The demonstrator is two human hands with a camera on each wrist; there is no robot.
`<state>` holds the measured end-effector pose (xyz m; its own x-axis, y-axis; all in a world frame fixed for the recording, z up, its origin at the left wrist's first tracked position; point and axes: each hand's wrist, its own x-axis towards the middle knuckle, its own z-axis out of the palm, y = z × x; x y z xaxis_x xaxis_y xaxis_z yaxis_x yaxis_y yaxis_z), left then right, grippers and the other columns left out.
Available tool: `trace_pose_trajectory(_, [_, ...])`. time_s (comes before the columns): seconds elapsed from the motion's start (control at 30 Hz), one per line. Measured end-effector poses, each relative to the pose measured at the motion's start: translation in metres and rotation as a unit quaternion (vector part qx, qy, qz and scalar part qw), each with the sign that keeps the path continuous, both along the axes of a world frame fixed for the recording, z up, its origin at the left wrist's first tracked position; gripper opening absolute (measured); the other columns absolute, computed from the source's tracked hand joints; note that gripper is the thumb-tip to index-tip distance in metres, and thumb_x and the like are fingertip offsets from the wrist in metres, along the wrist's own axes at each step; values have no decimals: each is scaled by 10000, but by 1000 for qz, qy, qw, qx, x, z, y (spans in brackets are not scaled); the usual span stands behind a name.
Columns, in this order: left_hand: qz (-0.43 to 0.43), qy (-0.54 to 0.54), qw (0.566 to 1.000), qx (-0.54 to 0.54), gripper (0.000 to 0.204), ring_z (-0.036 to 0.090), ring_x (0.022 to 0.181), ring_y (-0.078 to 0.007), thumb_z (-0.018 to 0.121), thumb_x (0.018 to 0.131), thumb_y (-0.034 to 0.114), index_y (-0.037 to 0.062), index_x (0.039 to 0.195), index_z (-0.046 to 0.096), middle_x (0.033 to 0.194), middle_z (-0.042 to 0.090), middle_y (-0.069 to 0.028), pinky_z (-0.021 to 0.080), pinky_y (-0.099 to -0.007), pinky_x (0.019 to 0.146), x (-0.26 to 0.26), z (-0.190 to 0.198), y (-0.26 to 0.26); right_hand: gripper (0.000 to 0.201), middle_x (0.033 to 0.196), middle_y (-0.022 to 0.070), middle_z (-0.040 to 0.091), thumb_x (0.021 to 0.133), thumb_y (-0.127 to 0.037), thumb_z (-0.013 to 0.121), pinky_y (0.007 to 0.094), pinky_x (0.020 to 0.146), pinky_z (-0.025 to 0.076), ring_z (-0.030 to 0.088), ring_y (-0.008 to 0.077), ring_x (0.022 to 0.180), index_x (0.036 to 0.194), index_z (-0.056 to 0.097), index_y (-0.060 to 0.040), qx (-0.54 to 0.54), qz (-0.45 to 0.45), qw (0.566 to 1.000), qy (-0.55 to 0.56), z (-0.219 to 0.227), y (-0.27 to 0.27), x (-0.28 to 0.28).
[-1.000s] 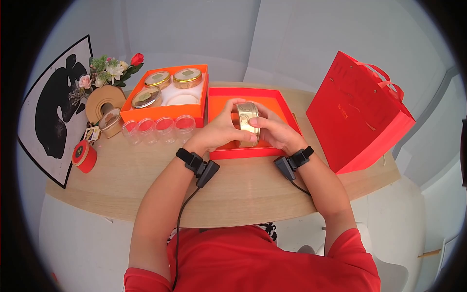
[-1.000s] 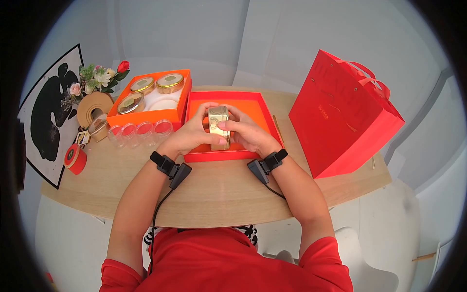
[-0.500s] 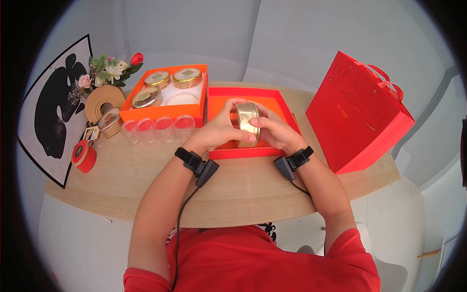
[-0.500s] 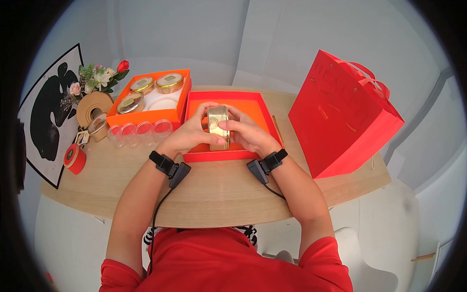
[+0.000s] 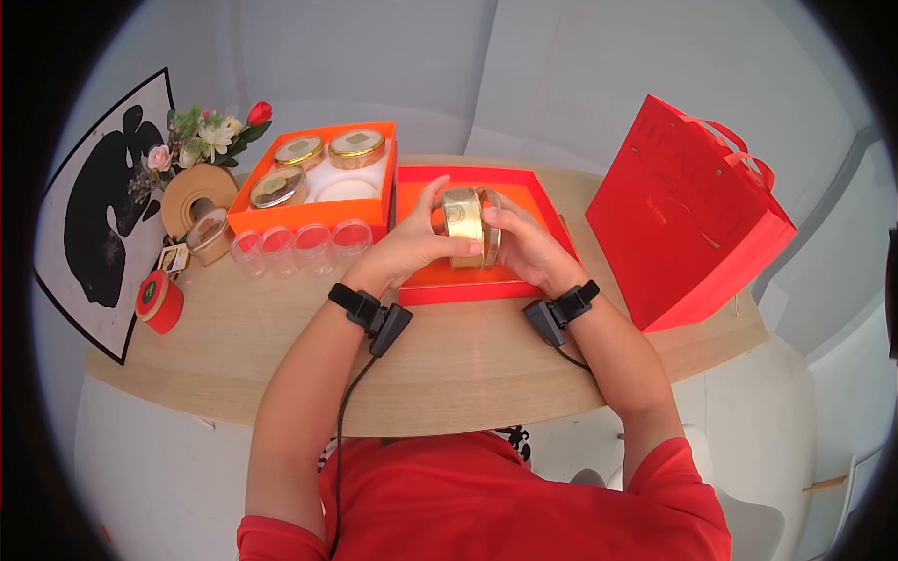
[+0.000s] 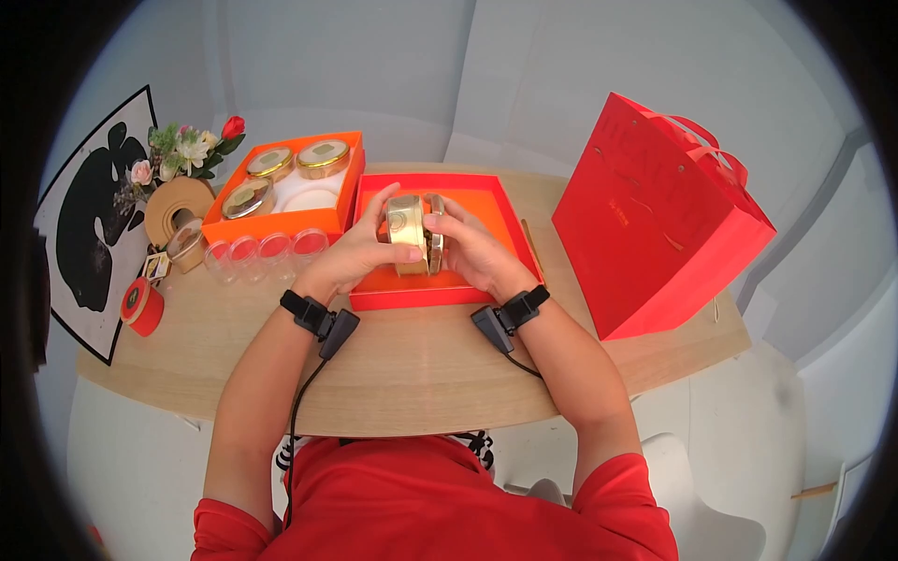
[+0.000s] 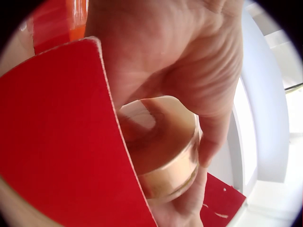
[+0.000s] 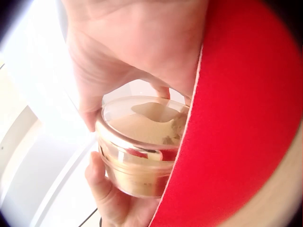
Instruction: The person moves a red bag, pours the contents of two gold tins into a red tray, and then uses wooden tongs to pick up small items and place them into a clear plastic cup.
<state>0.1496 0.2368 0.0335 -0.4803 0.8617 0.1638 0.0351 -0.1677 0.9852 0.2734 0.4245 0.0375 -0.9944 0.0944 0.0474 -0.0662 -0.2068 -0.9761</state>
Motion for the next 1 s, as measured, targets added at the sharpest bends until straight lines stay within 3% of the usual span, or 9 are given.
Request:
trace_pose_trajectory(0.2, [24,0,998,-56,1092,549,1417,-270,851,919,213,110,1739,137,1609,461,-174,558,-432,1001,6,9,-4,948,1596,133,445,970,-455,776,523,1069,518,510,317,1400,1701,282,-111,-32,-60,998,-10,-8,7,-5])
trace_pose_trajectory(0.4, [73,-23,997,-31,1045,582,1358,-262,838,939,250,84,1727,172,1581,495,-179,557,-399,947,7,2,2,926,1581,122,452,965,-450,794,534,1076,509,502,319,1400,1680,307,-119,-45,-61,997,-6,-4,2,-1])
trace_pose_trajectory(1.0, [115,-7,993,22,922,500,1455,-281,730,896,61,35,1693,266,1587,472,-203,434,-370,1192,2,-9,6,902,1534,104,450,967,-493,790,562,1073,526,490,327,1404,1657,331,-138,-70,-68,995,-4,-11,8,-7])
